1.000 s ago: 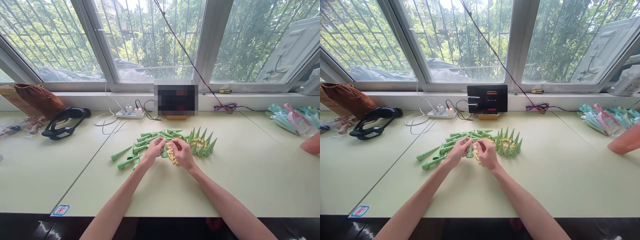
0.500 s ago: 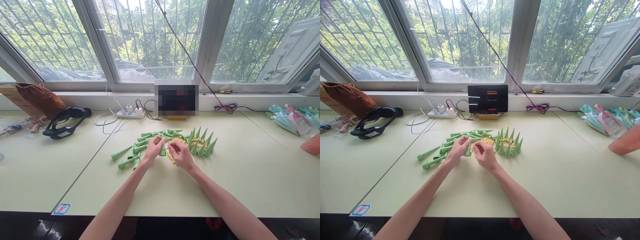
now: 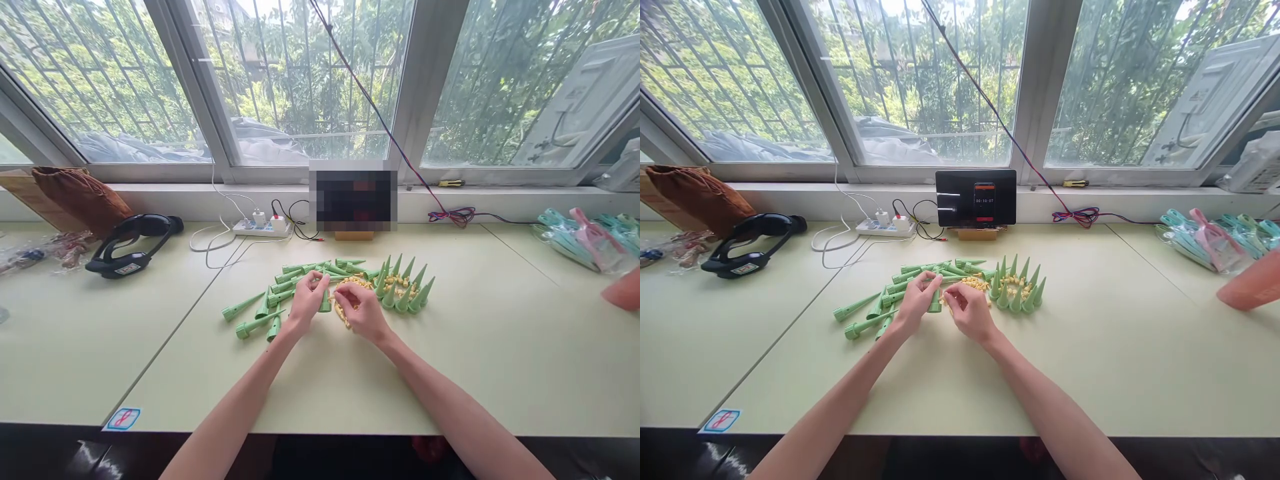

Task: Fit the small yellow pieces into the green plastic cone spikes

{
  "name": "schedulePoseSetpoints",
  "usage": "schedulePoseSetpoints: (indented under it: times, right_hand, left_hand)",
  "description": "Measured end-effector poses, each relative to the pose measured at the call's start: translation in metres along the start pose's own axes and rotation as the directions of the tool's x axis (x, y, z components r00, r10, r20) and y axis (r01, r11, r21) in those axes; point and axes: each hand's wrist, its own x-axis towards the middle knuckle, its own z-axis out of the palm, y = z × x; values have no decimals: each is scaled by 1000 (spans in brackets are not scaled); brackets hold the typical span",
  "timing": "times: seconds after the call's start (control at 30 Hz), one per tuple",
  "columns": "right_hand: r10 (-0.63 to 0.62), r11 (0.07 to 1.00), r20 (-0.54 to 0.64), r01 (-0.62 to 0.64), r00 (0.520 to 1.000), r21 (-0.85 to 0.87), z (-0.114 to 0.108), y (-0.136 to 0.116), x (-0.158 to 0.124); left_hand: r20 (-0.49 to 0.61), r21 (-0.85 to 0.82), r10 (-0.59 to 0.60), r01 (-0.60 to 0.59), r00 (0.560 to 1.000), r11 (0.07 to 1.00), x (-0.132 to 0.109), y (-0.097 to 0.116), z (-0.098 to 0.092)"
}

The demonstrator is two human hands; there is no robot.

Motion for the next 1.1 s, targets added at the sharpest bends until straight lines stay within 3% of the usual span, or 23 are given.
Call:
schedulePoseSetpoints:
  times: [0.67, 1.1]
  right_hand:
    - [69, 991, 103, -80, 992, 109, 1, 2, 0]
    - [96, 994, 127, -102, 987, 38, 2, 3, -2]
  left_hand:
    - [-134, -61, 112, -121, 985, 991, -4, 3, 2]
    - [-119, -59, 166, -173, 979, 983, -4, -1, 4]
